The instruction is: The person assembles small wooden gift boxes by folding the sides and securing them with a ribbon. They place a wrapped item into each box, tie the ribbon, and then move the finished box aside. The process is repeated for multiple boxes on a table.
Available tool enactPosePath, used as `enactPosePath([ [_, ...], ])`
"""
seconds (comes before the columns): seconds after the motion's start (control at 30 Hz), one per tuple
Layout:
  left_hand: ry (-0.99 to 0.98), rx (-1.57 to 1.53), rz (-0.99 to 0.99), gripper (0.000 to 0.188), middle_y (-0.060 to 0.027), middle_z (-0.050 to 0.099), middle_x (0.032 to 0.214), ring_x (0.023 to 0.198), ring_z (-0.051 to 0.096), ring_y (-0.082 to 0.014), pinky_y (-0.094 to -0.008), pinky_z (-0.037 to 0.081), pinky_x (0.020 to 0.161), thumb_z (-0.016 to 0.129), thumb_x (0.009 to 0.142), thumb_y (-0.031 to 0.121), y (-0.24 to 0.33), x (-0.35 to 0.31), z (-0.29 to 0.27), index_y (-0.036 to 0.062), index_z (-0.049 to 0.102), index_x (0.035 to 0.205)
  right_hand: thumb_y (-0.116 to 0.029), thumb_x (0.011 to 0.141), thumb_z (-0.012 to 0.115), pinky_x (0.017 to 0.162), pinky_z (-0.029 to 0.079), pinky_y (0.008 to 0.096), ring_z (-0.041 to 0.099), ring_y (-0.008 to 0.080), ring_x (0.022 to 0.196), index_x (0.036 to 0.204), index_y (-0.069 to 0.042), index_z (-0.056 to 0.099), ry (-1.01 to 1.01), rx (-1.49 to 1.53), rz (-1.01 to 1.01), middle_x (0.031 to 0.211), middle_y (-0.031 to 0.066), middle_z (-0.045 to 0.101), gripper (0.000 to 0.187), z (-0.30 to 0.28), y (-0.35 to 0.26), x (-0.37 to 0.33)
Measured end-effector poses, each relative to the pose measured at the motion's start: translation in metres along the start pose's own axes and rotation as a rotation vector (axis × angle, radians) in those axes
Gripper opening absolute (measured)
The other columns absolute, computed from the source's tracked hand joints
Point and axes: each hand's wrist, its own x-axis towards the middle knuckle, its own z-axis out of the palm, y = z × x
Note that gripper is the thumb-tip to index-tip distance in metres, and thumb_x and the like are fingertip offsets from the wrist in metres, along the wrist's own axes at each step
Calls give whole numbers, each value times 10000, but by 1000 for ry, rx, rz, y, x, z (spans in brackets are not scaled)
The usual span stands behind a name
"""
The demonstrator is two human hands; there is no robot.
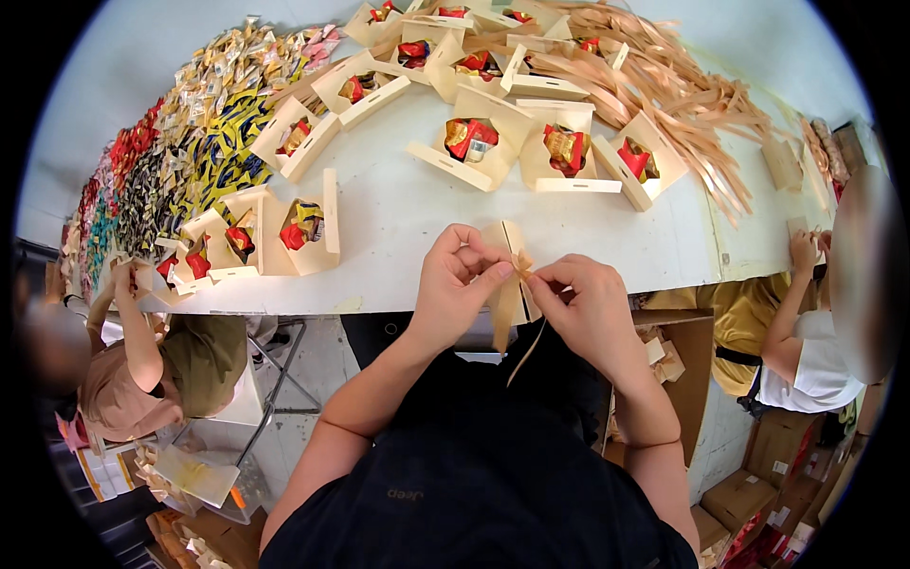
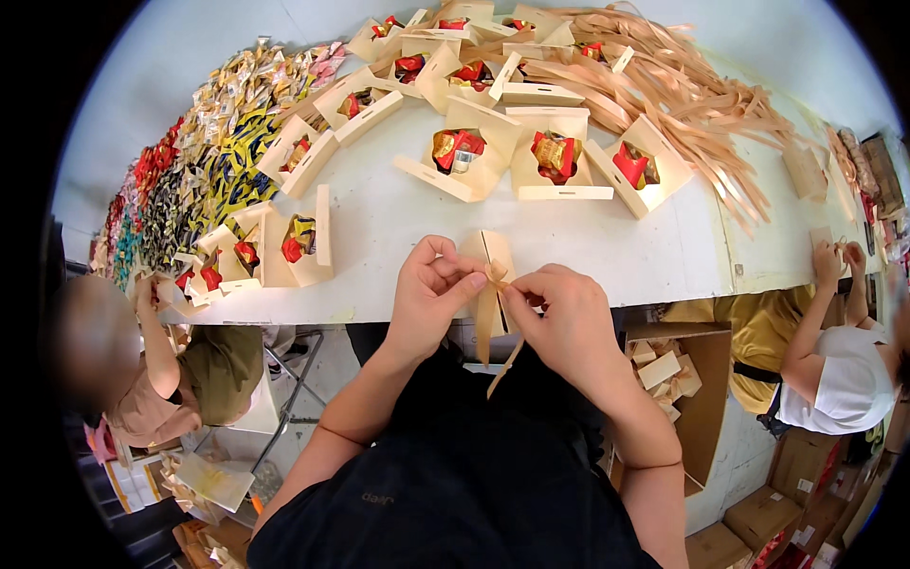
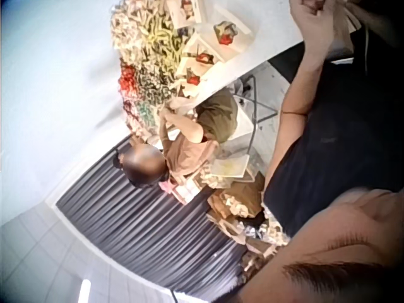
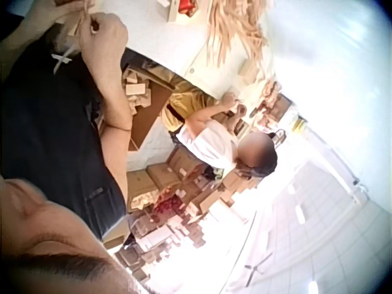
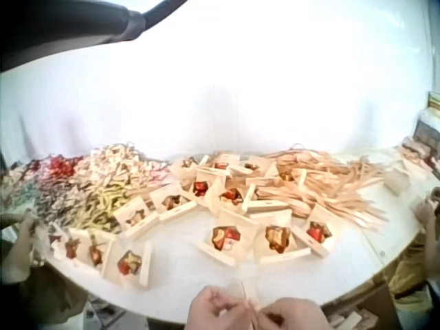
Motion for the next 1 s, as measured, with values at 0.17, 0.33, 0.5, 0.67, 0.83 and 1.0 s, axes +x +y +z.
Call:
enactPosePath([
  [0.17,-89,146,45,174,-68,781,1091,997,719,-106,-291,559,925,682,1067,-5,0,1,4,22,600,1218,-71,920,802,649,573,352,712,246,645,1072,-17,823,68,220,-2,793,121,721,163,11,18,9],
  [0.33,2,360,101,235,-70,752,1113,1042,707,-121,-305,556,960,711,1063,20,2,-5,11,-11,694,1295,-76,950,808,620,531,286,657,135,653,1075,-5,783,48,286,-56,788,68,705,146,22,37,12],
  [0.5,29,266,-21,243,-102,750,1104,984,707,-146,-289,562,912,733,1053,32,6,4,8,-32,741,1288,-75,962,823,639,510,243,624,74,717,1012,-9,749,124,421,-15,809,13,677,111,42,47,15],
  [0.67,-6,130,-71,138,-63,752,1061,941,679,-122,-266,540,879,738,1060,66,-8,2,-1,-21,773,1160,-44,983,806,694,530,225,630,60,770,1068,-25,745,145,673,47,866,-15,691,106,48,38,8],
  [0.83,59,132,-86,95,3,736,952,892,646,-69,-241,522,815,729,1075,93,-15,0,6,2,749,1057,-32,1026,765,752,543,233,633,63,811,1087,1,728,172,668,13,922,0,702,79,38,49,-2],
  [1.0,-43,221,-62,92,-2,713,1016,921,643,-79,-247,529,837,692,1092,82,-9,2,4,-3,728,1095,6,1048,711,874,523,257,620,97,922,1021,16,668,257,660,46,1000,38,674,52,0,58,-40],
])
